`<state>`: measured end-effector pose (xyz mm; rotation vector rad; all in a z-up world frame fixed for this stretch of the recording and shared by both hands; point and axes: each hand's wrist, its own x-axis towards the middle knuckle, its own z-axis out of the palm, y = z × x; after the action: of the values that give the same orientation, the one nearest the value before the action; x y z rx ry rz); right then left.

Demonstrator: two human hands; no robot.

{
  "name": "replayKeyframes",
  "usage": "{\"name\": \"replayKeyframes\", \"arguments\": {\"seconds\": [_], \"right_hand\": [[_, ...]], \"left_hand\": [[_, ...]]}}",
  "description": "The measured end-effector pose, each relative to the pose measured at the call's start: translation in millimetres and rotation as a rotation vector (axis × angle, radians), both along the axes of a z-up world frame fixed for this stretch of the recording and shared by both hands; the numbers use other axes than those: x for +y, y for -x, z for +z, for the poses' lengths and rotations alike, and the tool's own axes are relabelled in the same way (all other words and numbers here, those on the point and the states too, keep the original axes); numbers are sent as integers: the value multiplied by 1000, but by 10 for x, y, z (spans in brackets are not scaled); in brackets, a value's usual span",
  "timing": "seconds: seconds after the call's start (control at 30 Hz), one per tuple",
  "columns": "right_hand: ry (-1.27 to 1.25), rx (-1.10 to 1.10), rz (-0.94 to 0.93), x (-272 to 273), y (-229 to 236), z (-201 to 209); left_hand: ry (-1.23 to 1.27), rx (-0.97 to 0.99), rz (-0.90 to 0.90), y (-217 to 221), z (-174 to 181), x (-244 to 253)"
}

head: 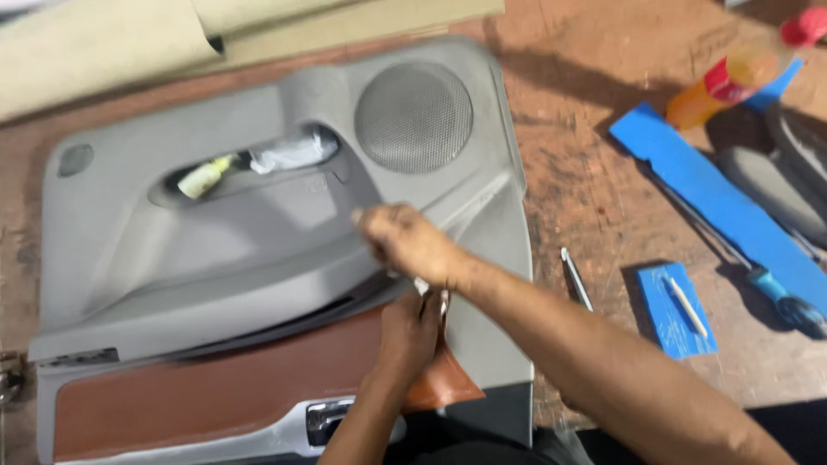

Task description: The person applies brown leather material to a car door panel, using a metal spatula-like tool and a screwdriver to tuck the edges into the seams.

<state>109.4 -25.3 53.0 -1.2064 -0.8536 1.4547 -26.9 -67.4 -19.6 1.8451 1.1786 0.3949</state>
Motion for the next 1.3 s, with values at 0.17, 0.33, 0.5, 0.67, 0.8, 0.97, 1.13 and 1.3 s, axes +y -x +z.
{"name": "replayKeyframes", "arguments": {"seconds": [0.17, 0.33, 0.5, 0.67, 0.8, 0.97, 1.13, 1.3], "right_hand": [[-151, -40, 69, -122, 202, 7], [-34, 119, 53, -212, 106, 98], [-71, 170, 21, -265, 24, 30], [-92, 172, 18, -311, -8, -77], [-77, 129, 20, -290, -12, -93], [-48, 154, 42, -225, -5, -110], [17, 113, 25, -140, 18, 18], [-19, 74, -32, -310, 80, 91]], "left_hand": [[-9, -129, 6, 141, -46, -76], [-73, -71, -16, 107, -14, -104], [-198, -146, -73, 111, -6, -139], [-302, -182, -84, 78, -62, -174], [-260, -136, -71, 101, -138, -260], [-298, -119, -47, 84, -297, -219], [-233, -74, -19, 35, -133, -177], [-89, -88, -38, 87, 68, -147]]}}
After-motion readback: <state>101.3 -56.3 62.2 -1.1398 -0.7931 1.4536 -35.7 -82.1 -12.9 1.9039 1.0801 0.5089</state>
